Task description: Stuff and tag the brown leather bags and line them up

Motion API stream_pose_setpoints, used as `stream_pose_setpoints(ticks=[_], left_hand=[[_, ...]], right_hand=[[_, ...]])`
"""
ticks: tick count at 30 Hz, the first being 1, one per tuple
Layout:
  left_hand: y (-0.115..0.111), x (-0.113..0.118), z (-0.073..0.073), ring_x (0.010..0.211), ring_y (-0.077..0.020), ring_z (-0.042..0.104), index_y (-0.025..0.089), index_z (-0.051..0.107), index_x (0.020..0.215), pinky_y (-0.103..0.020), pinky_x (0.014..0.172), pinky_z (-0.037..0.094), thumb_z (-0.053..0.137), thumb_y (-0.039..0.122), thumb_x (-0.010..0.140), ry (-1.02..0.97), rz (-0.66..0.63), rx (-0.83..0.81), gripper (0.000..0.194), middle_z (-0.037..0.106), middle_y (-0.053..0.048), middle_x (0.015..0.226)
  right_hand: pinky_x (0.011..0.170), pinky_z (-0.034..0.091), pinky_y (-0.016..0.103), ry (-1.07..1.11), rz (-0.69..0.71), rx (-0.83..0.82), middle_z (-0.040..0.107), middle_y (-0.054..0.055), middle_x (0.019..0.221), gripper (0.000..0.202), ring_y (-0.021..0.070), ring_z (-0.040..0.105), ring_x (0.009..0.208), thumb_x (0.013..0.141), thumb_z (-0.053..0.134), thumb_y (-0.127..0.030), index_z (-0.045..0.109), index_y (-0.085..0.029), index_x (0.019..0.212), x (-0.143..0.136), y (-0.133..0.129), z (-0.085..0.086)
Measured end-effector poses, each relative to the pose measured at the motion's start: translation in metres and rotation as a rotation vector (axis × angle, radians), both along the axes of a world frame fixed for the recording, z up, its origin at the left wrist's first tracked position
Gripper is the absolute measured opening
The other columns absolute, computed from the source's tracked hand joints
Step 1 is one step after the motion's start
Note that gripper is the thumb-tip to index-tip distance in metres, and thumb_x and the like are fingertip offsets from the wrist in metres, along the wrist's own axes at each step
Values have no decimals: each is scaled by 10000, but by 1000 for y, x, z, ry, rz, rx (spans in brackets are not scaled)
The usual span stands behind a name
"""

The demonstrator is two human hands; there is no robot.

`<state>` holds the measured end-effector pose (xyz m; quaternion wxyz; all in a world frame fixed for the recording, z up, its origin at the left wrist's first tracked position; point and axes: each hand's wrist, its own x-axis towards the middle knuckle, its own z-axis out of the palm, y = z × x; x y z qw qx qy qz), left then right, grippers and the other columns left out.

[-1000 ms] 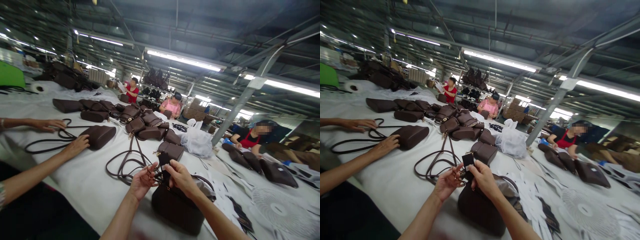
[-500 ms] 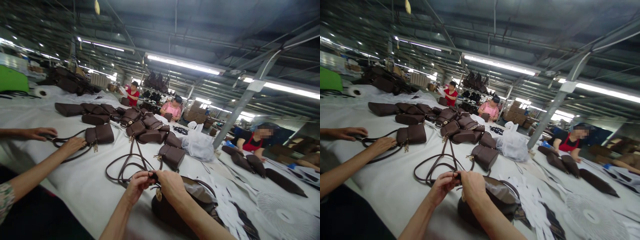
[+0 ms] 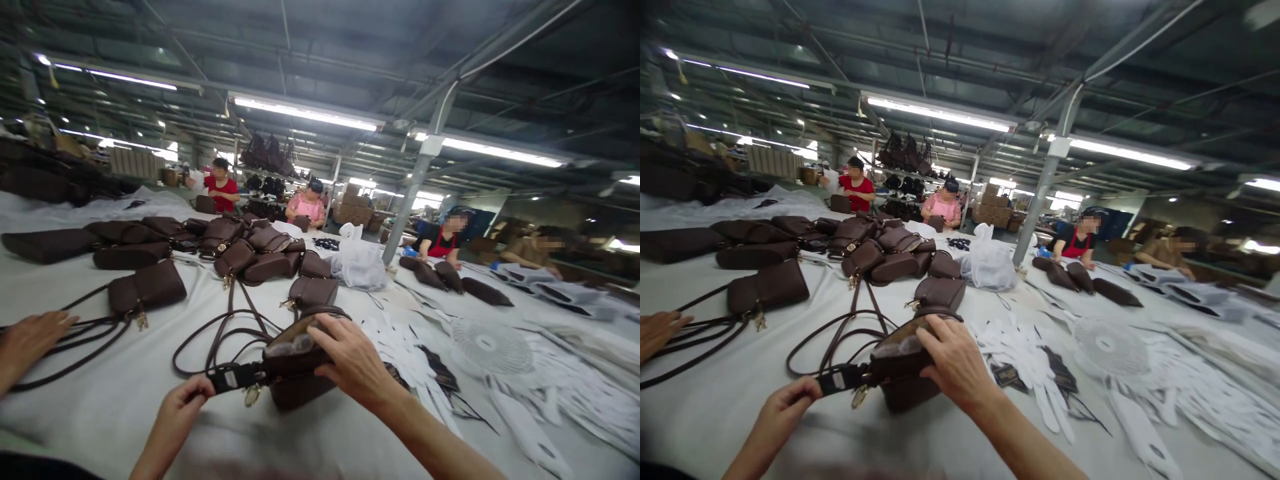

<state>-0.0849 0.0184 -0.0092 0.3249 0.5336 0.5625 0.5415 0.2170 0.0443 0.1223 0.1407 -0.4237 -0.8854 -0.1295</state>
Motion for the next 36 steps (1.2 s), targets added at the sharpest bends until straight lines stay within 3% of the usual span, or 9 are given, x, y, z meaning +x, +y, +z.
stream_pose_setpoints(ticks=[6, 9, 12, 16, 19, 22, 26, 32, 36], left_hand=[[-3, 65, 17, 607, -153, 477, 180, 619, 556, -241, 593, 367, 615, 247, 590, -225, -188, -11, 75, 550, 2, 578], [-4, 84, 13, 546, -111, 420, 172, 637, 638, -212, 537, 322, 662, 242, 604, -400, -233, -91, 82, 514, 27, 567], [-8, 80, 1, 511, -84, 391, 181, 638, 768, -192, 498, 284, 727, 267, 598, -544, -177, -135, 210, 531, 44, 597], [-14, 69, -1, 622, -120, 525, 179, 635, 982, -201, 566, 378, 786, 299, 598, -563, -141, -141, 429, 664, -13, 739], [-14, 71, 10, 636, -125, 554, 155, 654, 845, -209, 585, 425, 797, 316, 616, -557, -101, -102, 314, 654, -11, 709], [-12, 77, 19, 561, -118, 537, 156, 658, 780, -206, 477, 432, 814, 318, 596, -564, -76, -56, 291, 619, 8, 663], [-11, 83, 21, 453, -120, 534, 146, 672, 792, -200, 363, 399, 808, 336, 613, -534, -117, -73, 295, 613, 5, 592], [-13, 91, 22, 384, -75, 441, 151, 610, 580, -156, 318, 330, 793, 350, 633, -443, -34, -31, 276, 509, 45, 457], [-15, 87, 29, 340, -90, 475, 149, 646, 613, -172, 299, 349, 747, 344, 690, -323, -132, -67, 233, 548, 28, 479]], right_hand=[[849, 511, 337, 76, -5, -149, 554, 79, 1271, 420, 220, 614, 1013, 815, 638, -144, 557, -250, 1214, 25, 11, -30], [891, 497, 319, 160, 11, -246, 578, 64, 1203, 336, 210, 597, 1062, 859, 569, -154, 576, -240, 1183, 33, 10, -36], [863, 497, 315, 184, -46, -304, 585, 61, 1179, 273, 206, 609, 1026, 891, 511, -169, 600, -232, 1141, 37, 6, -38], [837, 481, 300, 183, -61, -310, 588, 60, 1153, 265, 204, 605, 1017, 893, 501, -181, 623, -231, 1123, 34, 10, -40], [832, 470, 305, 174, -41, -298, 584, 64, 1152, 267, 207, 600, 1015, 894, 501, -187, 626, -226, 1126, 32, 15, -41], [822, 467, 302, 178, -31, -292, 586, 55, 1142, 252, 198, 606, 991, 896, 496, -183, 625, -234, 1107, 32, 18, -43], [772, 470, 286, 181, -37, -273, 596, 46, 1109, 237, 189, 617, 949, 893, 498, -190, 622, -248, 1087, 34, 14, -45], [727, 467, 293, 116, -135, -176, 593, 76, 1146, 242, 209, 628, 917, 885, 523, -214, 612, -226, 1110, 29, 9, -47], [719, 472, 295, 59, -118, -186, 604, 75, 1142, 234, 220, 629, 935, 905, 504, -227, 607, -226, 1116, 27, 14, -47]])
